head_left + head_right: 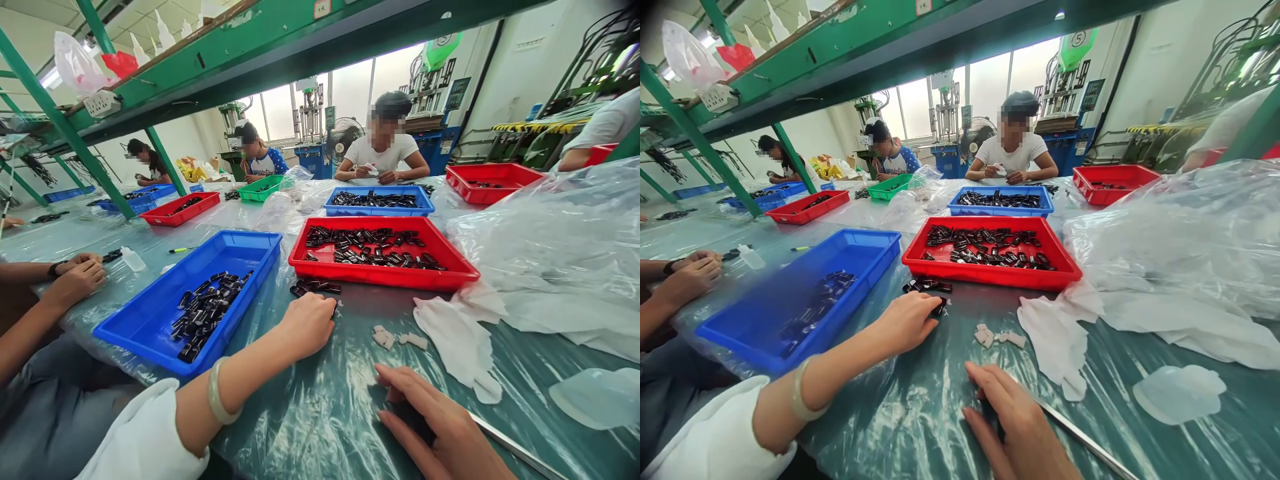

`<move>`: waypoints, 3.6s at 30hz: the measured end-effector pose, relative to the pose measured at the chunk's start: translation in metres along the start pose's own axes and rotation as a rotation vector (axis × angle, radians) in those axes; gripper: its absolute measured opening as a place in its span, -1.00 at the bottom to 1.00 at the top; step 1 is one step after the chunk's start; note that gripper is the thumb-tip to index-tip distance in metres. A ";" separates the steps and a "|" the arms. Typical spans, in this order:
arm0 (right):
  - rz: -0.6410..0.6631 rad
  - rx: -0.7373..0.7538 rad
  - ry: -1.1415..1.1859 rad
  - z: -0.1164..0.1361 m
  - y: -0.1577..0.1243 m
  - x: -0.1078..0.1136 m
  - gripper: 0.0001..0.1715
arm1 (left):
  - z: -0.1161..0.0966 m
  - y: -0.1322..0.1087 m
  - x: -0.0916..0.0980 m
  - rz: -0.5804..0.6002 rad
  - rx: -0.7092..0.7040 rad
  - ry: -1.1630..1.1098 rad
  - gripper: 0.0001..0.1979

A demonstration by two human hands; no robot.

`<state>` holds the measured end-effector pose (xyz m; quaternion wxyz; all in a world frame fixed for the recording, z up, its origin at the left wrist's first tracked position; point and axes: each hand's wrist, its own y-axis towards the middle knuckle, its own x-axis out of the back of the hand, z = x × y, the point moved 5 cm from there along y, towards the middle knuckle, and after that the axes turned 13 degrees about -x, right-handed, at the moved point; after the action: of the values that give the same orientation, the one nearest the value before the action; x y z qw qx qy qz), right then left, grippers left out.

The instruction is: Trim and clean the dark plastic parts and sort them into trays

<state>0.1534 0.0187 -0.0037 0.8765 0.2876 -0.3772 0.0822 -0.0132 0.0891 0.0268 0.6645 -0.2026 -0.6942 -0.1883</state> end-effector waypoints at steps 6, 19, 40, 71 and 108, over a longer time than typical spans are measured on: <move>0.110 -0.087 -0.008 -0.006 -0.001 -0.005 -0.59 | 0.003 0.014 -0.016 0.008 0.022 0.047 -0.75; 0.041 -0.113 0.099 -0.003 0.003 0.002 -0.57 | 0.000 -0.003 0.003 -0.125 -0.036 -0.319 -0.73; 0.354 -0.925 0.713 -0.019 -0.004 -0.018 -0.46 | -0.042 -0.002 -0.041 0.076 0.175 -1.685 -0.72; -0.737 -0.556 0.011 -0.027 -0.030 0.115 -0.41 | -0.052 -0.008 -0.044 0.187 0.138 -1.716 -0.70; -0.182 0.111 -0.502 0.017 0.029 0.053 -0.58 | -0.062 -0.015 -0.046 0.348 -0.026 -1.828 -0.89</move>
<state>0.1696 0.0286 0.0560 0.7422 0.3792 -0.5503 -0.0503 0.0330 0.0417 -0.0167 -0.1240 -0.3810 -0.9056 0.1391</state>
